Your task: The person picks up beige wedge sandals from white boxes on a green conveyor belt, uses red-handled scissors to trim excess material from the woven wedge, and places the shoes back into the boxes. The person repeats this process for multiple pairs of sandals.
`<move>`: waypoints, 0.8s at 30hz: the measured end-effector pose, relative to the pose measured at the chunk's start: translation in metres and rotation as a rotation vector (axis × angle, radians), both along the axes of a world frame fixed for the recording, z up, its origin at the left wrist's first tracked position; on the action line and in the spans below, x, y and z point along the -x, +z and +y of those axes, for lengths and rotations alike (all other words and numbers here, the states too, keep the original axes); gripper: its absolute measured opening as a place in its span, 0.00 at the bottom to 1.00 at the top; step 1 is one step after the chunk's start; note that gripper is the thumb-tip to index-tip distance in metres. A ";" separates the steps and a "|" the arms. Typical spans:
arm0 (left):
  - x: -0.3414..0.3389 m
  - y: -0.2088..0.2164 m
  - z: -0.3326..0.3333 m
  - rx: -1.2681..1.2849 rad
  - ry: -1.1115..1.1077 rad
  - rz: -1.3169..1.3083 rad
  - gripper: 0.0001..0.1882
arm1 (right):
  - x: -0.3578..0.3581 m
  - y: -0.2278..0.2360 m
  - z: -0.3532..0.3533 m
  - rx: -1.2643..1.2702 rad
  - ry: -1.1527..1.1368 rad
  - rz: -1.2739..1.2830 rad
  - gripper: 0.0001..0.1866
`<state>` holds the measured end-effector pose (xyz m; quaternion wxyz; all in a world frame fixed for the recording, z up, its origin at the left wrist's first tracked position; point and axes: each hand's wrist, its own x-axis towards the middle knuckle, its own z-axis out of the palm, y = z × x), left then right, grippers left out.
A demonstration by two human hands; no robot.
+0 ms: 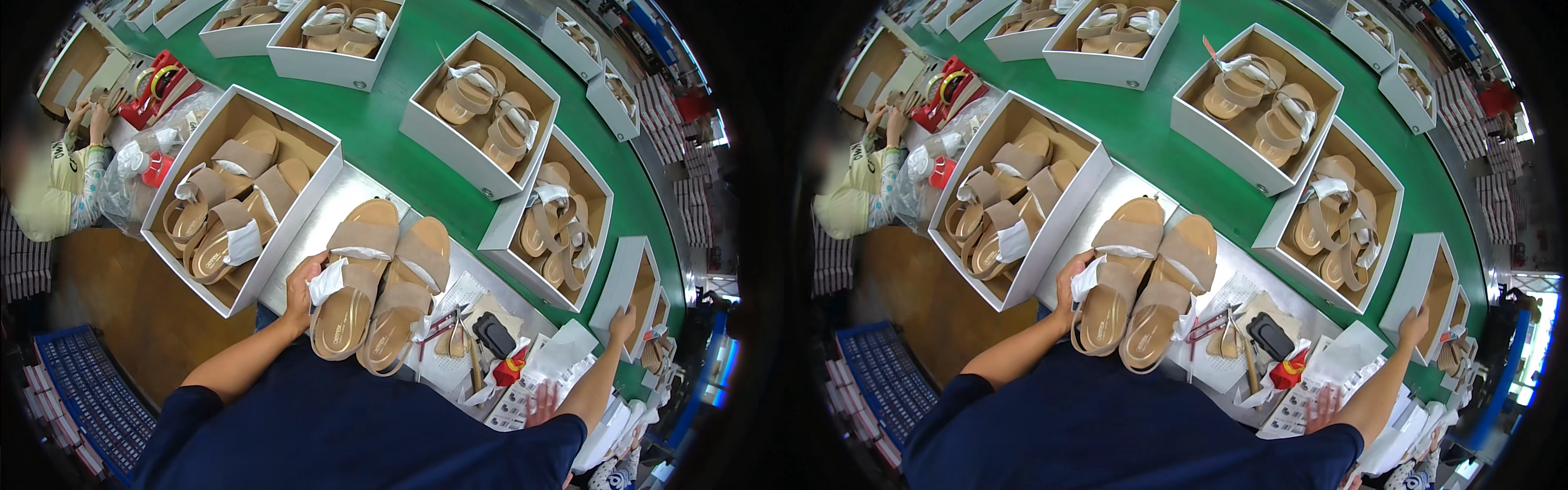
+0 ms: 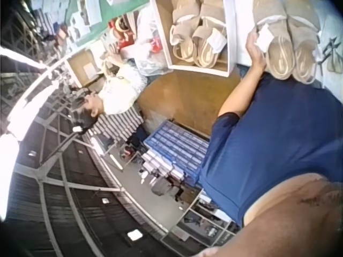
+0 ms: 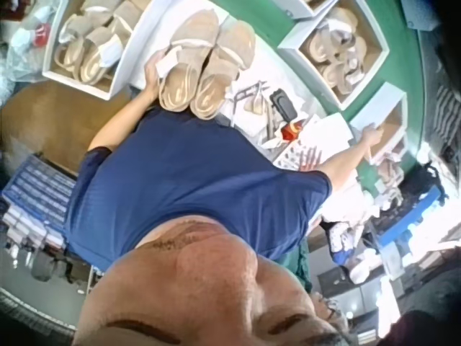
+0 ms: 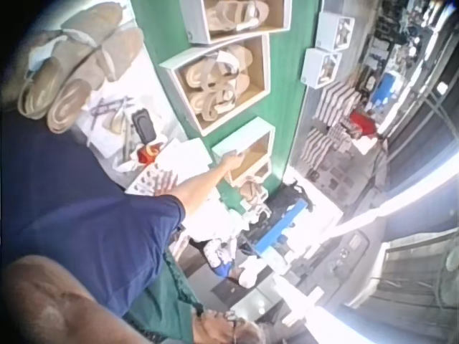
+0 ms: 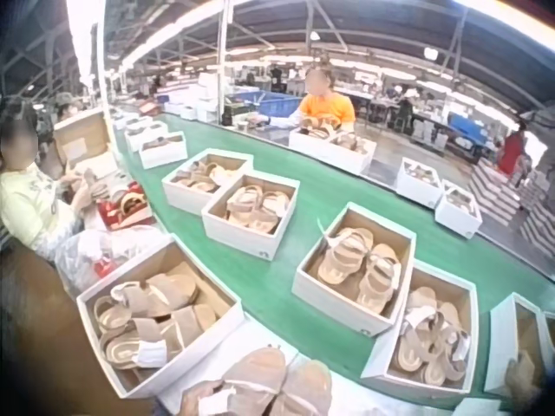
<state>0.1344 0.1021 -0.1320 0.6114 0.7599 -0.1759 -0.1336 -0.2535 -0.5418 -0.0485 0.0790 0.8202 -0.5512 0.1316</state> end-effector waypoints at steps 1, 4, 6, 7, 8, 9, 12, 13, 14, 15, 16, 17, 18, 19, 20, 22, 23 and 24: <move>0.000 -0.003 -0.002 0.033 -0.006 0.022 0.26 | -0.002 0.000 -0.003 -0.043 0.043 -0.065 0.15; 0.000 -0.009 0.001 0.082 0.001 0.063 0.26 | -0.055 -0.004 0.022 -0.145 0.157 -0.208 0.16; 0.000 -0.013 0.005 0.097 0.017 0.077 0.26 | -0.107 0.016 0.064 -0.308 0.143 -0.308 0.17; -0.001 -0.014 0.003 0.105 0.005 0.101 0.27 | -0.109 0.023 0.070 -0.370 0.148 -0.298 0.18; -0.002 -0.015 0.001 0.112 -0.003 0.125 0.27 | -0.112 0.029 0.077 -0.435 0.158 -0.289 0.19; -0.003 -0.015 -0.002 0.118 -0.012 0.149 0.27 | -0.112 0.035 0.085 -0.411 0.126 -0.219 0.19; -0.003 0.001 -0.007 0.136 0.002 0.236 0.29 | -0.141 0.066 0.136 -0.388 0.131 -0.316 0.21; -0.002 0.006 -0.006 0.144 0.015 0.266 0.29 | -0.153 0.072 0.161 -0.411 0.181 -0.547 0.22; -0.002 0.025 -0.004 0.054 -0.015 0.238 0.29 | -0.166 0.078 0.191 -0.430 0.230 -0.778 0.22; 0.001 0.032 0.004 0.056 0.009 0.313 0.29 | -0.190 0.091 0.235 -0.506 0.265 -0.836 0.21; 0.004 0.036 0.010 0.066 0.021 0.393 0.29 | -0.207 0.103 0.284 -0.569 0.291 -0.890 0.21; 0.007 0.042 0.016 0.077 0.030 0.472 0.30 | -0.212 0.099 0.324 -0.686 0.329 -0.877 0.21; 0.008 0.049 0.023 0.056 -0.040 0.463 0.30 | -0.214 0.092 0.361 -0.805 0.362 -0.862 0.21; 0.010 0.054 0.025 0.107 -0.096 0.439 0.30 | -0.216 0.088 0.395 -0.931 0.417 -0.788 0.23; 0.012 0.060 0.027 0.159 -0.151 0.413 0.30 | -0.211 0.075 0.418 -1.129 0.406 -0.814 0.28; 0.013 0.065 0.025 0.250 -0.229 0.440 0.38 | -0.223 0.053 0.465 -1.225 0.326 -0.814 0.36; 0.013 0.070 0.020 0.212 -0.246 0.448 0.40 | -0.223 0.035 0.478 -1.225 0.336 -0.789 0.36; 0.012 0.077 0.015 0.174 -0.262 0.455 0.42 | -0.222 0.020 0.486 -1.223 0.344 -0.853 0.35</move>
